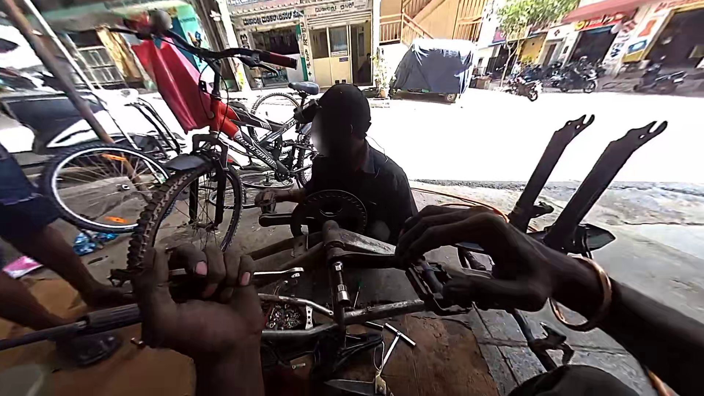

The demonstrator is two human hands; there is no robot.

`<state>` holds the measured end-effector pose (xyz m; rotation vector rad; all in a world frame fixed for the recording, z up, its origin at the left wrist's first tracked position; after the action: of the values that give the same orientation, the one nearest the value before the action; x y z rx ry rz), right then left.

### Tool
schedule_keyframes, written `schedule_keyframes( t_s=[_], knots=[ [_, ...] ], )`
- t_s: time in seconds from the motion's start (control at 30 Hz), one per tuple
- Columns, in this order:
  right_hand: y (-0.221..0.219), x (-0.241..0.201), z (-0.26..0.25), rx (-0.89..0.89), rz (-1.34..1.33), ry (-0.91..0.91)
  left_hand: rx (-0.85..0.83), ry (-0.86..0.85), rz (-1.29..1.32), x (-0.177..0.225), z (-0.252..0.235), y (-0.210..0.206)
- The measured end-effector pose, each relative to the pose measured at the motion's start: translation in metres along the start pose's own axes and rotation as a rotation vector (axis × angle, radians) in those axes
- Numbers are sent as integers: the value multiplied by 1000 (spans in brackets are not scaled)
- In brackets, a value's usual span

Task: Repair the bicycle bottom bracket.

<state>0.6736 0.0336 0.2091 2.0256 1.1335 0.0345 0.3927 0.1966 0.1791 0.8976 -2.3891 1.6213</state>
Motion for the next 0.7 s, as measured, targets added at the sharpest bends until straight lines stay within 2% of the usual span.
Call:
schedule_keyframes(
  t_s=[0.07, 0.17, 0.27, 0.33, 0.4, 0.5, 0.57, 0.67, 0.7],
  knots=[
    [-12, 4, 5, -81, 25, 56, -3, 4, 19, 2, 0, 2],
    [-84, 48, 52, -266, -98, 36, 9, 25, 42, -2, 2, 3],
    [-94, 52, 55, -436, -76, 37, 68, 69, 47, -7, 9, 0],
    [-89, 46, 47, -495, -6, 43, 50, 91, 52, -10, 10, -3],
    [-83, 38, 33, -477, 39, 31, 37, 104, 64, -9, 9, -3],
    [-72, 35, 12, -351, 203, -14, 49, 94, 46, -10, 7, -4],
    [-72, 39, 16, -275, 323, -39, 45, 128, 28, -21, 11, -8],
    [-79, 41, 25, -216, 331, -67, 82, 203, 50, -43, 21, -6],
    [-82, 35, 17, -234, 301, -132, 61, 215, 67, -52, 18, 1]
  ],
)
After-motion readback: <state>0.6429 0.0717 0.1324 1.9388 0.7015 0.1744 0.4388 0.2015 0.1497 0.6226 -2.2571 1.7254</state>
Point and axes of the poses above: each hand's wrist, its own z-axis away from the middle knuckle, its own y-axis out of the back of the hand, x = y × z, the point moved 5 cm from there along -z, towards the middle knuckle, and after that the axes turned 11 degrees about x, right-handed, at the moved point
